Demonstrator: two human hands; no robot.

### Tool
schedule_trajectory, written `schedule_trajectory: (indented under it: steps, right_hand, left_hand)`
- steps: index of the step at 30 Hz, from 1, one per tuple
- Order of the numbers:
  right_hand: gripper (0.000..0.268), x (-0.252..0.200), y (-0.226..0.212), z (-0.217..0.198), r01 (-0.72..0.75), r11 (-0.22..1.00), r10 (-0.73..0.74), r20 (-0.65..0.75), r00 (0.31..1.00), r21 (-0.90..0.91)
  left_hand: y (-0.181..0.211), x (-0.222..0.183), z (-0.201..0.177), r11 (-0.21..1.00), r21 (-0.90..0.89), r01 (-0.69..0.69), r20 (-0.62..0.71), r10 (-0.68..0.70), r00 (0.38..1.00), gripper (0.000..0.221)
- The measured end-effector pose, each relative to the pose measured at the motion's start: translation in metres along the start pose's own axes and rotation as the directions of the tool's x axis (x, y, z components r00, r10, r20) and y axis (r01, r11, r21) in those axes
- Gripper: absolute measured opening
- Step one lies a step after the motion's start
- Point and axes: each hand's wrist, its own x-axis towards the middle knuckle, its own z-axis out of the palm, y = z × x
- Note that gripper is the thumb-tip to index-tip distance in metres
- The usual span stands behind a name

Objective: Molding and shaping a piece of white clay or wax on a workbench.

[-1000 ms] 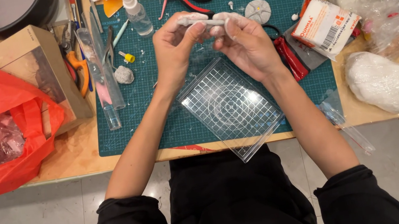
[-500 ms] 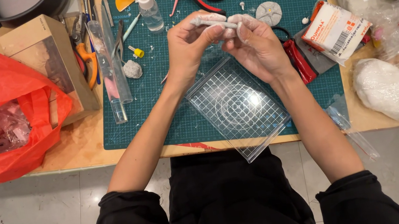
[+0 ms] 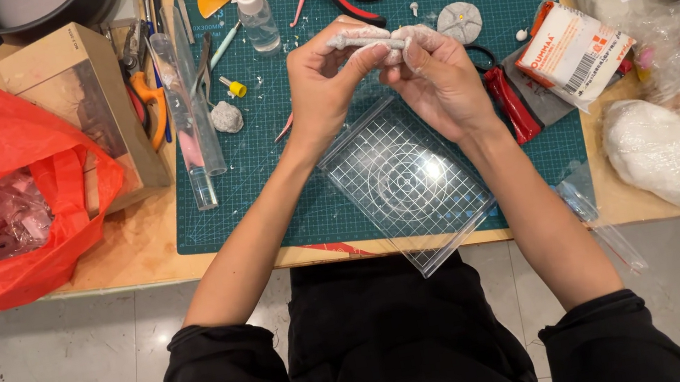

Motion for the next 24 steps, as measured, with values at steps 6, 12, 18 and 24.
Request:
schedule_trajectory:
  steps: [6, 12, 18, 24]
  right_hand:
    - [0.027, -0.001, -0.002, -0.001, 0.006, 0.997, -0.006, -0.001, 1.0, -0.081]
    - [0.031, 0.0, -0.003, -0.002, 0.042, 0.998, -0.042, 0.006, 0.999, -0.036]
    - [0.027, 0.001, -0.004, -0.002, 0.056, 0.989, -0.063, -0.044, 0.997, -0.139]
    - [0.022, 0.001, -0.017, -0.008, 0.044, 0.979, -0.065, -0.098, 0.993, -0.199]
  left_hand:
    - [-0.002, -0.001, -0.002, 1.0, 0.013, 0.003, 0.004, -0.003, 1.0, 0.011]
    - [0.001, 0.001, -0.002, 1.0, -0.014, 0.003, 0.004, -0.003, 1.0, 0.012]
    - [0.002, 0.001, -0.001, 1.0, 0.028, -0.003, 0.023, 0.003, 1.0, 0.014]
    - [0.003, 0.004, -0.006, 0.994, 0.089, 0.064, 0.048, -0.069, 0.996, 0.024]
